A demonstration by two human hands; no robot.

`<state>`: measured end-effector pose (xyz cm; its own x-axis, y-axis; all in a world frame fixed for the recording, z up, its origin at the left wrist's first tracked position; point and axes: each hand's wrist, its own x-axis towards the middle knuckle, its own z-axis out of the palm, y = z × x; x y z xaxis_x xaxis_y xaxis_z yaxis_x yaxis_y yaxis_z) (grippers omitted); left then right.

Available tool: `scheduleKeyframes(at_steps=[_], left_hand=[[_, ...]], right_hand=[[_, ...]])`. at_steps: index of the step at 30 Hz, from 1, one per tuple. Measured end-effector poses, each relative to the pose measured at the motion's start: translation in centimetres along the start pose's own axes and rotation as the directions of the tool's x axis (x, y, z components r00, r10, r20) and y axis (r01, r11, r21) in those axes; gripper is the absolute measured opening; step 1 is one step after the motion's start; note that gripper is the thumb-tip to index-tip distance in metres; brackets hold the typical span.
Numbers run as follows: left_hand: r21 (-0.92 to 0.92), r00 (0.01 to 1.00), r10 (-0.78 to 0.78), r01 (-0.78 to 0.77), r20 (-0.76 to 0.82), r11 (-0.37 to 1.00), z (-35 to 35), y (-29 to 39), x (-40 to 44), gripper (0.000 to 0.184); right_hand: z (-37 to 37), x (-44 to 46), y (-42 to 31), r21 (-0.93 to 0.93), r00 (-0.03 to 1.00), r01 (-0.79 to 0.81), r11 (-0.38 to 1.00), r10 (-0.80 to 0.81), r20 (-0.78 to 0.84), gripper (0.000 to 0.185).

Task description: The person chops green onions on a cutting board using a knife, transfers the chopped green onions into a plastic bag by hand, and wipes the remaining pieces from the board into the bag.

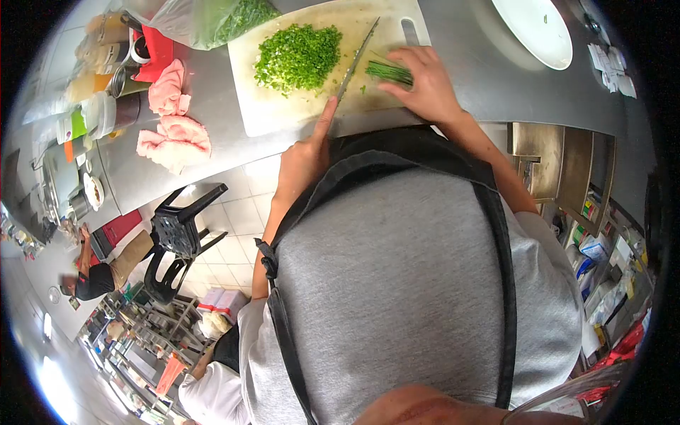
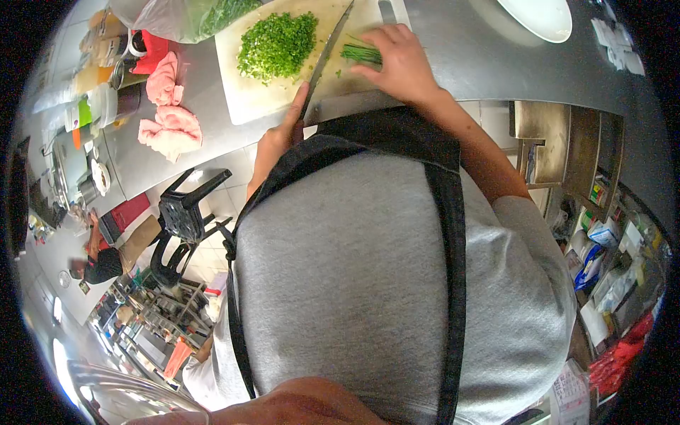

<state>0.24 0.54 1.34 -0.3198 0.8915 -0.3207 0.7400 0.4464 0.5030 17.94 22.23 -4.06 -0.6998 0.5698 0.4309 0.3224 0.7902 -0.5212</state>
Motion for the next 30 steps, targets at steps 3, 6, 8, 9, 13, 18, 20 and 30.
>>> scheduleKeyframes(at_steps=[3, 6, 8, 9, 13, 18, 20, 30], left_hand=[[0.005, 0.989, 0.123, -0.123, -0.085, 0.992, 0.5, -0.3, 0.1, 0.076], [0.012, 0.996, 0.081, -0.081, -0.031, 0.997, 0.1, -0.1, -0.1, 0.077], [-0.012, 0.994, 0.108, -0.109, -0.035, 0.994, -0.2, -0.6, -0.1, 0.078], [-0.026, 0.992, 0.125, -0.126, -0.036, 0.992, -0.3, -0.8, -0.2, 0.079], [0.067, 0.991, 0.133, -0.132, -0.013, 0.989, -0.6, -1.8, -0.1, 0.083], [0.049, 0.982, 0.179, -0.182, 0.066, 0.982, -0.1, -2.8, 0.4, 0.086], [0.071, 0.979, 0.182, -0.189, 0.090, 0.980, -0.2, -2.7, 0.4, 0.087], [0.047, 0.967, 0.256, -0.256, 0.003, 0.966, -0.3, -1.0, -1.5, 0.084]], right_hand=[[1.4, 0.7, -1.4, -0.048, 0.999, -0.046, 0.998, 0.046, -0.002, 0.048], [1.9, 1.0, -1.3, -0.062, 0.993, -0.093, 0.994, 0.097, 0.066, 0.046], [2.3, 0.9, -0.7, -0.020, 0.994, -0.071, 0.997, 0.072, 0.082, 0.044], [2.2, 0.8, -0.6, -0.003, 0.994, -0.061, 0.998, 0.061, 0.091, 0.042], [1.3, 0.8, -0.9, 0.039, 0.986, -0.118, 0.992, 0.113, 0.122, 0.043], [-0.1, 0.3, -1.6, -0.061, 0.984, -0.148, 0.987, 0.153, 0.088, 0.047], [-0.3, 0.3, -1.5, -0.044, 0.974, -0.177, 0.983, 0.181, 0.135, 0.048], [-0.8, -1.2, -0.7, -0.106, 0.984, -0.157, 0.982, 0.165, 0.067, 0.035]])
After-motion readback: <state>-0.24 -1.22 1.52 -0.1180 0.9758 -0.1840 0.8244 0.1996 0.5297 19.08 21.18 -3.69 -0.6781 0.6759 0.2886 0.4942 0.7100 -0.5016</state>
